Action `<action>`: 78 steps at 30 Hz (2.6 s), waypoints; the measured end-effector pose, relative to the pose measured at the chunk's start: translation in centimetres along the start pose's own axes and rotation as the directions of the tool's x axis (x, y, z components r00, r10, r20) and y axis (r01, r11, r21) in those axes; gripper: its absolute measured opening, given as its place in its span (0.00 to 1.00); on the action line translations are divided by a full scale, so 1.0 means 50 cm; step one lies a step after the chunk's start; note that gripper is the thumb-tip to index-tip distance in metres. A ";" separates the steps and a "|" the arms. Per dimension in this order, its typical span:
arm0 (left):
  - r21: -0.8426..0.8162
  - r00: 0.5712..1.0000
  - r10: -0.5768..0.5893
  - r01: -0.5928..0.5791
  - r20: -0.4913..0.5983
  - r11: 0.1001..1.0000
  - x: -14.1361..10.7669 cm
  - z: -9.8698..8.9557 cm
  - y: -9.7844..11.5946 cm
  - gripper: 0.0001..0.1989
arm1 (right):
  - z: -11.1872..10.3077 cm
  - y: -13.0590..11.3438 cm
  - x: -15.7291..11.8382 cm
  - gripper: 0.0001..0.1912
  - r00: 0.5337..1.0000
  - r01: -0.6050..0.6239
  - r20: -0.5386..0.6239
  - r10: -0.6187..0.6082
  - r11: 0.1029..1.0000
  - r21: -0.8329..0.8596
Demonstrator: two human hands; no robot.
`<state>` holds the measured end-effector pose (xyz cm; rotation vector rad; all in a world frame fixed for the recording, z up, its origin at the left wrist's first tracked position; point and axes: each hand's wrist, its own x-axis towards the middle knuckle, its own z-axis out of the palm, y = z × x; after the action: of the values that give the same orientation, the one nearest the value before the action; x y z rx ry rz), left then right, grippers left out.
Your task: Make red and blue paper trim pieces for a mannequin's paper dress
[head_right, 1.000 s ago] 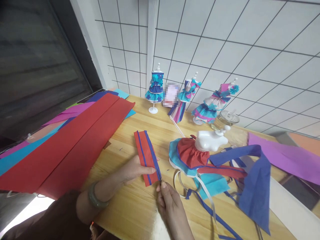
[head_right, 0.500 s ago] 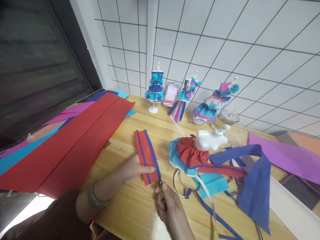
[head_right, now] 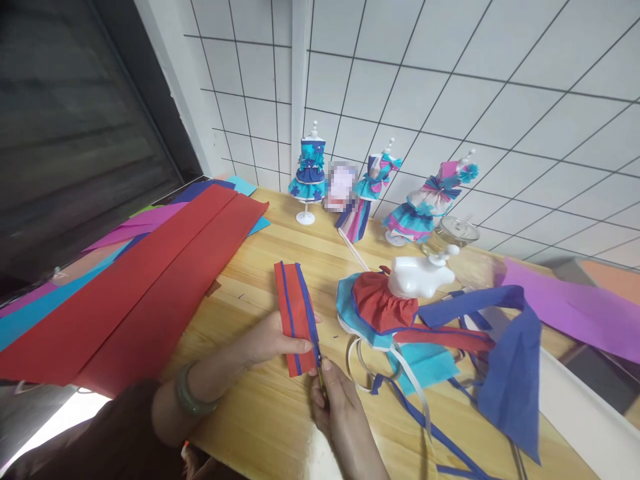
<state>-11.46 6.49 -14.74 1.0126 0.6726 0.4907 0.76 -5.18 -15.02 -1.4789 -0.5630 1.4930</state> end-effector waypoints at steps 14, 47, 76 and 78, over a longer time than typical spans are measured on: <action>0.082 0.998 0.037 -0.041 0.044 0.996 0.002 0.001 -0.010 0.22 | 0.000 0.004 0.015 0.27 0.997 0.069 -0.019 -0.073 0.984 -0.163; -0.041 0.992 0.007 -0.012 -0.125 0.999 0.001 0.015 0.004 0.14 | 0.014 0.020 0.011 0.26 0.998 -0.054 0.022 0.050 0.981 0.186; 0.000 0.992 0.023 -0.023 -0.123 1.000 -0.001 0.012 0.004 0.23 | 0.027 -0.005 -0.001 0.25 0.999 0.010 -0.050 -0.007 0.997 0.071; -0.014 0.993 0.011 -0.013 -0.121 1.000 -0.001 0.011 0.003 0.24 | 0.026 -0.005 -0.001 0.26 0.998 0.019 -0.054 -0.015 0.998 0.066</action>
<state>-11.12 6.17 -14.39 0.9792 0.7699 0.5703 -0.41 -4.76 -14.58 -1.4544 -0.4881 1.4413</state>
